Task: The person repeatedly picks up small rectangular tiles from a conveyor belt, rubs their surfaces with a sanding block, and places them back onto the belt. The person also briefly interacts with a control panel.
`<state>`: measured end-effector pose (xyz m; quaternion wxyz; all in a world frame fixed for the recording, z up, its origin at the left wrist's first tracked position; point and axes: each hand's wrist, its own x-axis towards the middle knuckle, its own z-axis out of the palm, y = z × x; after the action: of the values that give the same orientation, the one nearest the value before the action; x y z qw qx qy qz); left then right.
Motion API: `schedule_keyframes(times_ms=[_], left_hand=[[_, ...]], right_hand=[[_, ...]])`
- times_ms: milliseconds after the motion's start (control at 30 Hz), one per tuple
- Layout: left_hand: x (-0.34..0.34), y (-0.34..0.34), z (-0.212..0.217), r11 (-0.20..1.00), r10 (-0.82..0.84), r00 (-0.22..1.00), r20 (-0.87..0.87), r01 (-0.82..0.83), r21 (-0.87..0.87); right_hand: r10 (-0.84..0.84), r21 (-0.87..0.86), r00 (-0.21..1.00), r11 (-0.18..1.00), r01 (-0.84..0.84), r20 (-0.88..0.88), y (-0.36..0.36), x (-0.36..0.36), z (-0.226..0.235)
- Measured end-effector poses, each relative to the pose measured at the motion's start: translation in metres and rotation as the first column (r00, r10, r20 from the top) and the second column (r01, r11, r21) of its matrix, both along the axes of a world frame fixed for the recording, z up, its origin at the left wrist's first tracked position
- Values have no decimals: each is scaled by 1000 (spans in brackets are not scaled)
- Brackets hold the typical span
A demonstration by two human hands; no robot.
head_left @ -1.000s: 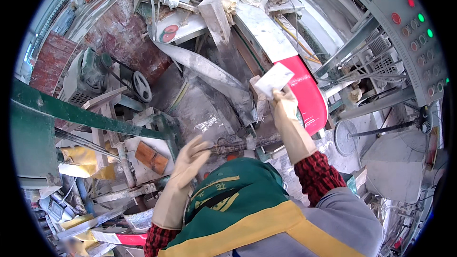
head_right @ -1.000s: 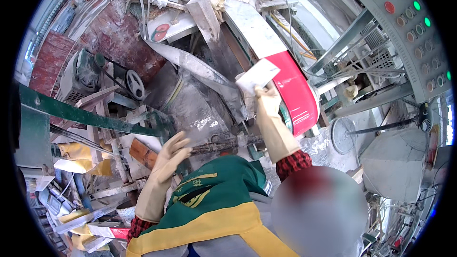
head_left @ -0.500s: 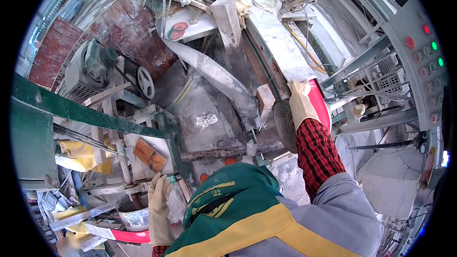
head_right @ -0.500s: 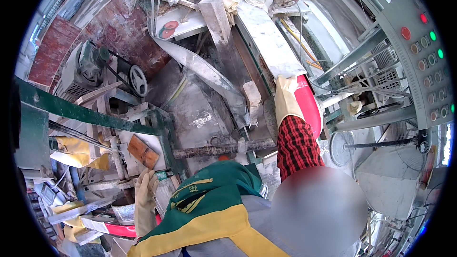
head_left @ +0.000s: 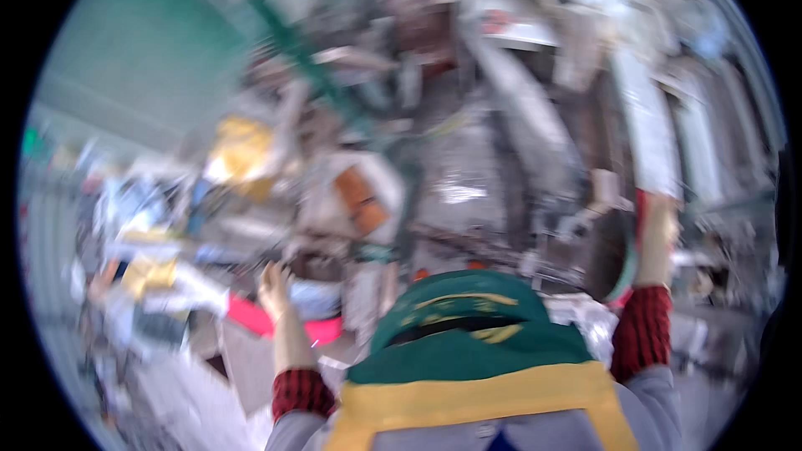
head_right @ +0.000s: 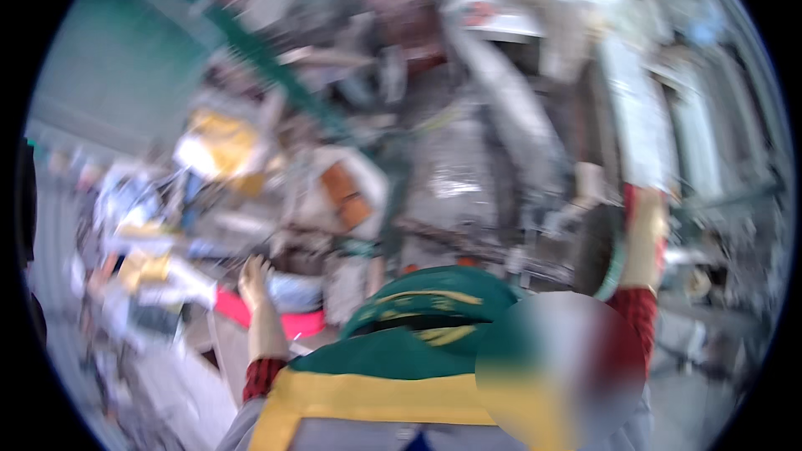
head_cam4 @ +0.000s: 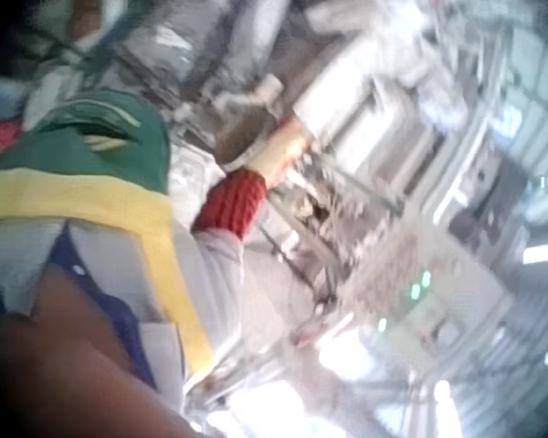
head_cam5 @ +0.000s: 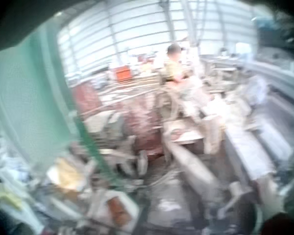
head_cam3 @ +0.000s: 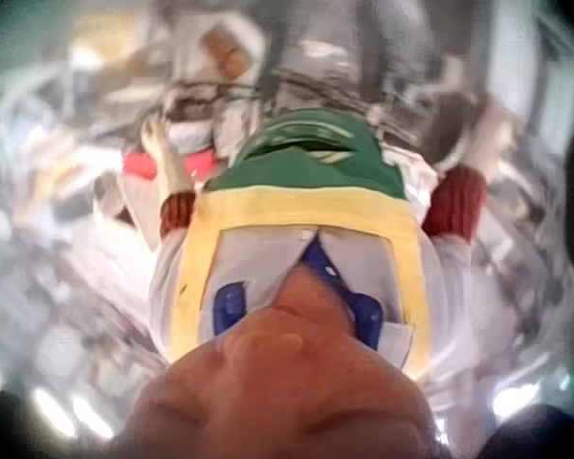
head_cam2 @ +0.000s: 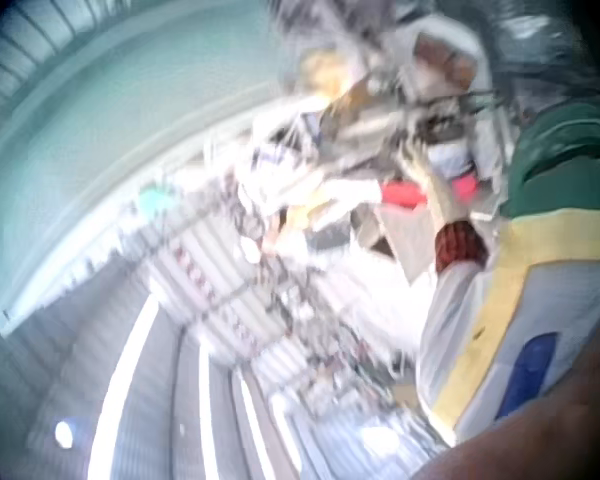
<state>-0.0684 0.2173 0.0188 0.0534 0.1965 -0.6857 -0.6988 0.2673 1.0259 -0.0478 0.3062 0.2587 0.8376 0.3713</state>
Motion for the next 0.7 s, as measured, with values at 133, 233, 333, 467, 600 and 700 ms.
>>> schedule_keyframes(times_ms=[133, 233, 333, 467, 600, 700], left_hand=[[-14, -59, 10, 282, 410, 906, -107, -238, -929], [7, -73, 67, 353, 623, 768, 150, -104, -930], [13, -129, 49, 334, 724, 668, 175, -117, -935], [-9, -152, 39, 453, 683, 668, 295, -71, -889], [-19, -213, -3, 476, 595, 732, 332, 11, -879], [-29, -204, -10, 499, 590, 726, 353, 16, -867]], right_hand=[[-89, 166, 148, 724, -670, 985, -106, -73, 41], [-921, -508, -323, 177, -843, 215, -131, -110, 5], [-910, -466, -139, -66, -882, 391, -169, -129, -33], [-964, -507, 23, -159, -847, 264, -204, -146, -29], [-978, -597, 12, -136, -790, 208, -227, -156, -6], [-983, -627, -34, -89, -774, 182, -233, -145, -6]])
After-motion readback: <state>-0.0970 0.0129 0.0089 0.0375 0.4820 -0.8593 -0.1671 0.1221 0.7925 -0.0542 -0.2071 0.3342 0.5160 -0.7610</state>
